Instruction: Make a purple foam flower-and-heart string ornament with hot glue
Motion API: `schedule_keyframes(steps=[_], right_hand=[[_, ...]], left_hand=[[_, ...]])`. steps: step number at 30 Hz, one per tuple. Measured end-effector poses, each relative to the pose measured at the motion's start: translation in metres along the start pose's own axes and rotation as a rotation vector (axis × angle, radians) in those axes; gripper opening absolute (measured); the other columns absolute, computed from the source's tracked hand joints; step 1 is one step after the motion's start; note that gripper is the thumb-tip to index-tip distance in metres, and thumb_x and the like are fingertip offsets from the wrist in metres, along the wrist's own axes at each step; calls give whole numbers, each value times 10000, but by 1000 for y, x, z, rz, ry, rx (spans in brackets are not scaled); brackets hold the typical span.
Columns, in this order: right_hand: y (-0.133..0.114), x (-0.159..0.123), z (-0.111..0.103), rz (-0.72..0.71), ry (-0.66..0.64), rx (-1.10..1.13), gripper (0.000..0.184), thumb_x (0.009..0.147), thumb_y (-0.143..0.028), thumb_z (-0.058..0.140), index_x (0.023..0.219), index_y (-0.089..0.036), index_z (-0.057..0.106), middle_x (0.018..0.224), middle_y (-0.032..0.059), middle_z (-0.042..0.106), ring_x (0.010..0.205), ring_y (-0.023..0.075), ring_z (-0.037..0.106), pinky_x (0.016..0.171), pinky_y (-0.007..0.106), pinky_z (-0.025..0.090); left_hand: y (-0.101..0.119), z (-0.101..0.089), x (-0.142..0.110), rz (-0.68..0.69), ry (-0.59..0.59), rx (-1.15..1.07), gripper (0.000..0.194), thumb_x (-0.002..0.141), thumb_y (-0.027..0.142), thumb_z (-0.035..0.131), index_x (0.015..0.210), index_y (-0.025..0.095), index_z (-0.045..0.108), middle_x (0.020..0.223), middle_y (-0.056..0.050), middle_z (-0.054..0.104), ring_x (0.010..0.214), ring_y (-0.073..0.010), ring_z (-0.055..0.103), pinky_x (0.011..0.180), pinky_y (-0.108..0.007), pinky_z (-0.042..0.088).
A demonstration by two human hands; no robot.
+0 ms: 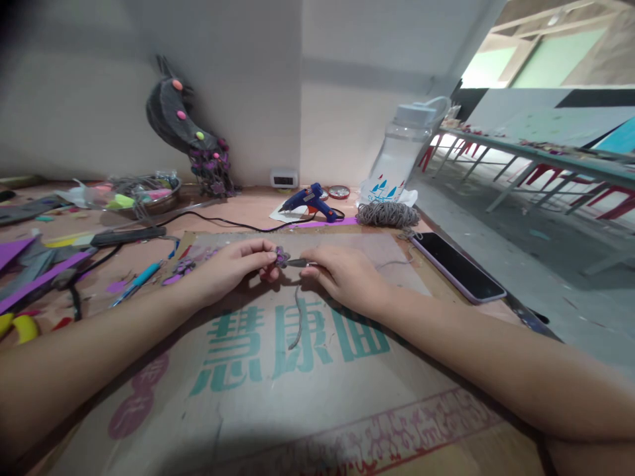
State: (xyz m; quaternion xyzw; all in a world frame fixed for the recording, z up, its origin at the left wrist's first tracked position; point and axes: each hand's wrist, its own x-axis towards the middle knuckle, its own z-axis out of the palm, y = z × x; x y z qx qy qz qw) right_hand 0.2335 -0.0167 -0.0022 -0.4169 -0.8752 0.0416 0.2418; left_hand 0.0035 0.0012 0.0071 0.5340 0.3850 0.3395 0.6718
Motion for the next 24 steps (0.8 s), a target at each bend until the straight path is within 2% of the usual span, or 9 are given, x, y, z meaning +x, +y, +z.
schedule_keyframes(steps=[8, 16, 24], right_hand=[[-3, -1, -3, 14, 115, 80, 270, 992, -335, 494, 1152, -183, 650, 1001, 87, 726, 859, 220, 659, 746, 334, 499], [-2, 0, -2, 11, 57, 55, 260, 990, -334, 500, 1138, -193, 660, 938, 73, 724, 830, 217, 652, 728, 331, 485], [1, 0, 1, 28, 10, 42, 279, 1000, -339, 478, 1147, -187, 661, 979, 85, 731, 857, 220, 658, 745, 331, 473]], left_hand=[[0, 2, -2, 25, 26, -41, 125, 827, 267, 649, 792, 176, 569, 631, 18, 588, 611, -94, 514, 608, -196, 427], [-3, 0, 2, 61, -3, -29, 130, 831, 267, 632, 781, 174, 555, 636, 15, 587, 608, -92, 507, 602, -190, 412], [2, 2, -1, 34, 0, 11, 142, 823, 255, 631, 756, 160, 551, 621, 6, 595, 581, -84, 496, 565, -172, 393]])
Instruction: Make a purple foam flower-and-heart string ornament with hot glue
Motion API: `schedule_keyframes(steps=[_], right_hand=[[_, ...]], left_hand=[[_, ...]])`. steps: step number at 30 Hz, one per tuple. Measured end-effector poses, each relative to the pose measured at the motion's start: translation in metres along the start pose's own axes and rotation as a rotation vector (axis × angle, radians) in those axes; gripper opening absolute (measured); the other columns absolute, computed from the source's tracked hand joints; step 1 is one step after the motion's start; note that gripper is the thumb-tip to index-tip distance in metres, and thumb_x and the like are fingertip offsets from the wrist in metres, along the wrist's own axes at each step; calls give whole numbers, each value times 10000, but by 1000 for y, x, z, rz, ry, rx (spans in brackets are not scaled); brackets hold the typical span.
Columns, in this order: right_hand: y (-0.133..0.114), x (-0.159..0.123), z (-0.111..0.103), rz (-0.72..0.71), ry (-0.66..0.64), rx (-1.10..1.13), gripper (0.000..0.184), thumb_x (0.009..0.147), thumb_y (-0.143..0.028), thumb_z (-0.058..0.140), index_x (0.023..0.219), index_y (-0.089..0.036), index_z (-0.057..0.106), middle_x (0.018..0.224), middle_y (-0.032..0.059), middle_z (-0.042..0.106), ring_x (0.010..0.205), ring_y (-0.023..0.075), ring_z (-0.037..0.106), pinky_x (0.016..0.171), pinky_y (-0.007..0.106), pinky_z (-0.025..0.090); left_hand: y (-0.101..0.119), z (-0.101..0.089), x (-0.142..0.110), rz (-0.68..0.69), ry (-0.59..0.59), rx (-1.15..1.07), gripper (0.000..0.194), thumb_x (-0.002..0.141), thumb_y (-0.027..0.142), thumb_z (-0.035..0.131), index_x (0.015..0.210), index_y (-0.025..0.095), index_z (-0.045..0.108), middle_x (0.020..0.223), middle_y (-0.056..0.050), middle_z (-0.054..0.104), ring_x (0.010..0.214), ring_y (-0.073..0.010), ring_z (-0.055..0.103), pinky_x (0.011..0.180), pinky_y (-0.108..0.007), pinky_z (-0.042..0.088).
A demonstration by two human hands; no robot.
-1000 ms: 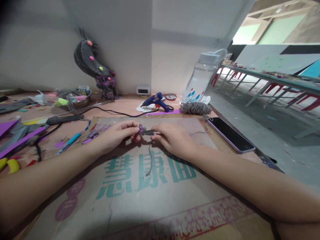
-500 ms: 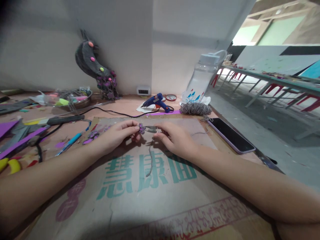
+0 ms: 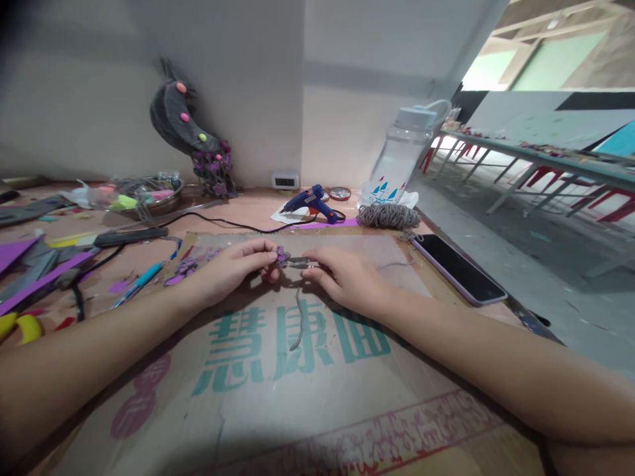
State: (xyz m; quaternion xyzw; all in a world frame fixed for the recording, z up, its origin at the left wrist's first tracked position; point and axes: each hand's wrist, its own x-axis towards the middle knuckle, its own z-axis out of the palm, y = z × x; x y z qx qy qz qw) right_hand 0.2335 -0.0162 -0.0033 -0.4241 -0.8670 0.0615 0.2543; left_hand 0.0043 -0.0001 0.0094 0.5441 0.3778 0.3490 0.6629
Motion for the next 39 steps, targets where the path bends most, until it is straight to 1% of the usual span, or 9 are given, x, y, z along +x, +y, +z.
schedule_keyframes(steps=[3, 6, 13, 21, 24, 28, 33, 39], right_hand=[[-1, 1, 0, 9, -31, 7, 280, 999, -346, 477, 1136, -183, 659, 984, 86, 733, 850, 219, 658, 740, 330, 472], [-2, 1, -1, -5, -21, -2, 291, 996, -359, 486, 1141, -174, 657, 982, 91, 733, 850, 222, 656, 746, 333, 471], [-3, 0, -2, -20, -29, -5, 288, 1011, -349, 460, 1130, -178, 659, 969, 89, 732, 845, 214, 659, 739, 323, 470], [-1, 0, -1, -41, -15, -12, 284, 1016, -350, 454, 1120, -187, 662, 954, 79, 737, 830, 210, 664, 727, 318, 478], [-3, 1, -2, -30, -3, 1, 273, 1013, -328, 453, 1100, -186, 669, 932, 74, 735, 810, 205, 661, 716, 316, 478], [-3, 1, -2, -24, 71, 23, 253, 988, -311, 500, 1134, -184, 663, 937, 74, 724, 820, 210, 653, 727, 319, 484], [-1, 0, -1, -14, 75, 28, 266, 984, -311, 510, 1170, -187, 655, 979, 80, 725, 843, 216, 654, 737, 327, 494], [0, 1, -1, -6, 84, 24, 272, 985, -322, 501, 1157, -180, 657, 995, 89, 729, 859, 226, 662, 743, 341, 506]], left_hand=[[1, 0, -1, -18, -5, -23, 142, 814, 250, 636, 747, 158, 550, 614, 6, 594, 589, -87, 508, 579, -173, 415], [1, 0, -1, -32, -15, -51, 135, 803, 246, 643, 745, 158, 559, 615, 3, 597, 591, -88, 512, 594, -180, 437], [0, 0, 0, -35, -26, -49, 143, 790, 249, 657, 739, 158, 558, 615, -2, 598, 572, -84, 502, 557, -163, 420], [-1, -1, 0, -58, -11, -59, 124, 797, 240, 652, 759, 160, 565, 631, -9, 602, 602, -92, 519, 579, -167, 427], [-2, -1, 0, -43, -13, -63, 124, 801, 237, 652, 762, 162, 561, 621, 0, 593, 597, -93, 514, 591, -178, 440], [-4, -1, 2, -5, -18, -56, 137, 815, 248, 664, 782, 164, 561, 620, 13, 587, 593, -91, 505, 599, -190, 444], [-4, -2, 3, 22, -1, -13, 160, 837, 263, 663, 774, 157, 561, 633, 10, 595, 596, -90, 513, 609, -199, 444], [-4, -2, 4, 50, -14, -4, 169, 891, 249, 606, 767, 151, 547, 638, 2, 602, 588, -85, 511, 589, -185, 430]])
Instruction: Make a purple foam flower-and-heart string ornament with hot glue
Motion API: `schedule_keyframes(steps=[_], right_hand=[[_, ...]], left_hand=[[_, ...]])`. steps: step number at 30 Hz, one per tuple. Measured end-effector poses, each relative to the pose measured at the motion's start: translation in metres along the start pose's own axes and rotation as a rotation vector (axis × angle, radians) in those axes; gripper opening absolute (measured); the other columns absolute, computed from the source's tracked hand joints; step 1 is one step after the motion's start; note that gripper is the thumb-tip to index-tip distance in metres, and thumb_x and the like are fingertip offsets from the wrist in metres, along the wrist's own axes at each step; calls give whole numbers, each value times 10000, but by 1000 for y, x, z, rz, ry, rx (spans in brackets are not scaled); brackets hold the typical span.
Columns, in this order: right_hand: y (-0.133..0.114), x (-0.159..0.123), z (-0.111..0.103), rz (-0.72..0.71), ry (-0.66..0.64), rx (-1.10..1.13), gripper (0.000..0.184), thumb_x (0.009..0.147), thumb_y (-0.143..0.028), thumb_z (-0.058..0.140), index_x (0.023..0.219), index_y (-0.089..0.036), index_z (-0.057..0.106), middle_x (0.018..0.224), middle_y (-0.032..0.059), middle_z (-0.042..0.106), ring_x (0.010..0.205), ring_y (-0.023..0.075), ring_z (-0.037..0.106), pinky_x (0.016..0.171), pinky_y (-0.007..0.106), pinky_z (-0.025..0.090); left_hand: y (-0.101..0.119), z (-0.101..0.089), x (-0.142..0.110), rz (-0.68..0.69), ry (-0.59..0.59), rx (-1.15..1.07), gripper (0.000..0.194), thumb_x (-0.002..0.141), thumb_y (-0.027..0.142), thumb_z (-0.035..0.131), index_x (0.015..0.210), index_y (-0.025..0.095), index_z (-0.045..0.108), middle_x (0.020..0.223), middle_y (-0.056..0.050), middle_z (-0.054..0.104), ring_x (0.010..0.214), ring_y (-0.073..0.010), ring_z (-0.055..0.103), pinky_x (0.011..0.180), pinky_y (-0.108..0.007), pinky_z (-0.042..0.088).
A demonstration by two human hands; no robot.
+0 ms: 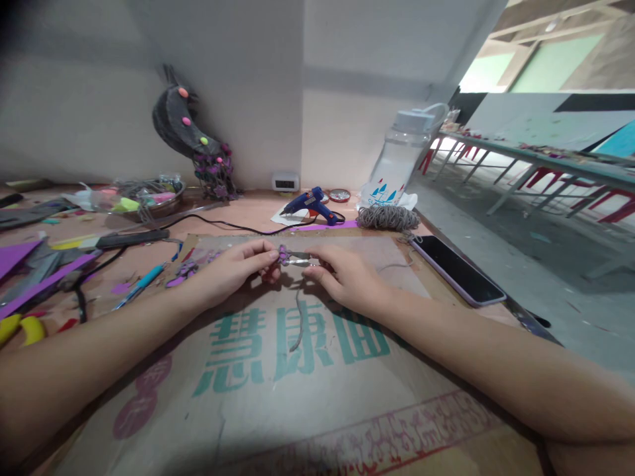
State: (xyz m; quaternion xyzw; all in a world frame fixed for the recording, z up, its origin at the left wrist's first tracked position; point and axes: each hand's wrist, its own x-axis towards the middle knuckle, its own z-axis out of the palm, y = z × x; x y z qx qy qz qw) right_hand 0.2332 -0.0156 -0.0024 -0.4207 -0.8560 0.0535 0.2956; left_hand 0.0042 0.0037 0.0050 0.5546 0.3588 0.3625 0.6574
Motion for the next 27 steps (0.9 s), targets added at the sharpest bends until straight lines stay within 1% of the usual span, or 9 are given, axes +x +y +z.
schedule_keyframes(steps=[8, 12, 18, 23, 27], right_hand=[[4, -2, 2, 11, -21, -14, 285, 994, -345, 495, 1165, -195, 668, 989, 81, 735, 875, 230, 671, 757, 340, 501], [3, -2, 2, 18, -41, -19, 281, 997, -340, 490, 1160, -199, 670, 990, 78, 738, 877, 228, 673, 751, 334, 499], [4, -2, 3, 11, -43, -19, 281, 994, -332, 500, 1179, -204, 668, 988, 76, 739, 871, 221, 674, 751, 327, 502], [4, -3, 2, 4, -43, -9, 298, 998, -346, 493, 1180, -189, 669, 964, 79, 736, 851, 218, 673, 746, 329, 500], [2, -2, 0, 6, -51, -15, 292, 1001, -344, 482, 1159, -189, 673, 942, 76, 736, 840, 217, 673, 727, 328, 496]], left_hand=[[-2, -2, 1, 26, -19, -12, 155, 918, 235, 576, 789, 151, 555, 655, -7, 610, 603, -90, 529, 576, -181, 416], [-2, -3, 0, 0, -5, -38, 161, 919, 229, 571, 779, 154, 546, 649, -3, 606, 577, -81, 507, 556, -176, 398], [-3, -4, 1, 11, -29, -33, 169, 902, 244, 594, 764, 154, 560, 644, -8, 615, 571, -85, 505, 542, -182, 378], [0, -1, -1, -6, -13, -38, 165, 897, 215, 584, 750, 148, 557, 633, -13, 613, 569, -87, 503, 545, -184, 378], [1, 0, -1, -15, -6, -45, 159, 872, 228, 618, 745, 151, 563, 632, -14, 617, 572, -93, 508, 550, -190, 382]])
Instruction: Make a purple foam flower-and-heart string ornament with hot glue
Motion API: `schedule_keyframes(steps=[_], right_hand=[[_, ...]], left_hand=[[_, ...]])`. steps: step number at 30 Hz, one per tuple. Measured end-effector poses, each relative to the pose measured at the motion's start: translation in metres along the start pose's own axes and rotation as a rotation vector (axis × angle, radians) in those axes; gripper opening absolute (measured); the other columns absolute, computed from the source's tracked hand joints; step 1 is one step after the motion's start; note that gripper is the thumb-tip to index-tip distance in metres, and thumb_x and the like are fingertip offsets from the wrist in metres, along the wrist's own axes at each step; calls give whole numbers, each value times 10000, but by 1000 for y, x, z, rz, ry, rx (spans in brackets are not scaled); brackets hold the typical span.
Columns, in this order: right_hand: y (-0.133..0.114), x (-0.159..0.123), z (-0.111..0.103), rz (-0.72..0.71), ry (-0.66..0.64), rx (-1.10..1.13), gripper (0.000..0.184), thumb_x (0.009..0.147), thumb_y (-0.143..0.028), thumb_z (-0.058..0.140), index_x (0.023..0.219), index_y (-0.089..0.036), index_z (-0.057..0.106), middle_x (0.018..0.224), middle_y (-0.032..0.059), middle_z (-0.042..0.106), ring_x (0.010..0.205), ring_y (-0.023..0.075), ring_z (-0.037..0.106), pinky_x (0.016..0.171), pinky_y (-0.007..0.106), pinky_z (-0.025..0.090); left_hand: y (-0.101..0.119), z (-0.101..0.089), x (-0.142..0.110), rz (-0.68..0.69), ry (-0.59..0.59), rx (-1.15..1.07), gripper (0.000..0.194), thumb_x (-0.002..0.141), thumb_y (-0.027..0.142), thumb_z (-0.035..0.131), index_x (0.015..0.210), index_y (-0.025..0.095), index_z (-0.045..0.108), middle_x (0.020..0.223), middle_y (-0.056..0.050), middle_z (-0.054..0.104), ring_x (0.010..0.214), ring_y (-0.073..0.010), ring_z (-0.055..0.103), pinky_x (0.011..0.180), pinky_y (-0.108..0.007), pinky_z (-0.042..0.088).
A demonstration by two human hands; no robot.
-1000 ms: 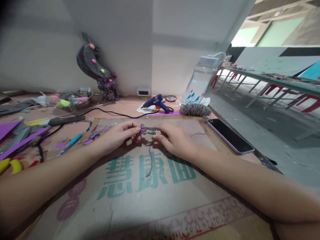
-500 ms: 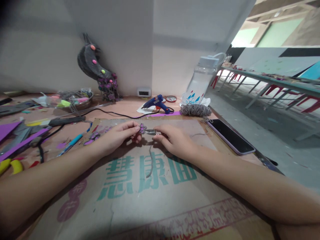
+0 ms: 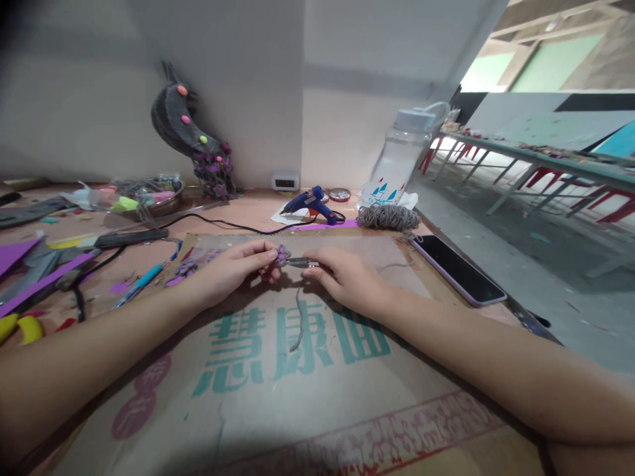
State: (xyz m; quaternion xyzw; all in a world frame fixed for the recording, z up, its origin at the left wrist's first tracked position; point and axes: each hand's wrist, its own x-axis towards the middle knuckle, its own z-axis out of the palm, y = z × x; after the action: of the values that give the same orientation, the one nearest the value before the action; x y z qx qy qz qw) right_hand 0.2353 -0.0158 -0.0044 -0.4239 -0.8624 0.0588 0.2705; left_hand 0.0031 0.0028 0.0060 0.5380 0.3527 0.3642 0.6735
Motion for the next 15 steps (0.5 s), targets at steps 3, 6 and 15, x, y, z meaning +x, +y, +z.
schedule_keyframes(steps=[3, 6, 15], right_hand=[[-1, 0, 0, 0, 0, 3, 282, 1001, -337, 481, 1140, -191, 678, 942, 75, 739, 842, 215, 675, 729, 326, 497], [0, 0, 1, -6, 4, -3, 278, 1000, -341, 486, 1132, -191, 679, 941, 74, 740, 837, 212, 675, 729, 323, 498], [-2, 1, -1, -10, 8, 0, 283, 1004, -339, 480, 1121, -181, 683, 930, 75, 738, 829, 209, 670, 726, 315, 495]], left_hand=[[0, 0, 0, -1, -1, 12, 163, 875, 230, 615, 742, 148, 567, 638, -18, 621, 575, -94, 511, 550, -191, 382], [0, 0, 0, 1, -1, 7, 172, 889, 220, 592, 736, 148, 560, 635, -16, 616, 574, -90, 506, 549, -185, 379], [-1, 0, 0, -2, 1, 3, 164, 894, 218, 586, 749, 146, 557, 648, -17, 617, 585, -90, 511, 557, -183, 388]])
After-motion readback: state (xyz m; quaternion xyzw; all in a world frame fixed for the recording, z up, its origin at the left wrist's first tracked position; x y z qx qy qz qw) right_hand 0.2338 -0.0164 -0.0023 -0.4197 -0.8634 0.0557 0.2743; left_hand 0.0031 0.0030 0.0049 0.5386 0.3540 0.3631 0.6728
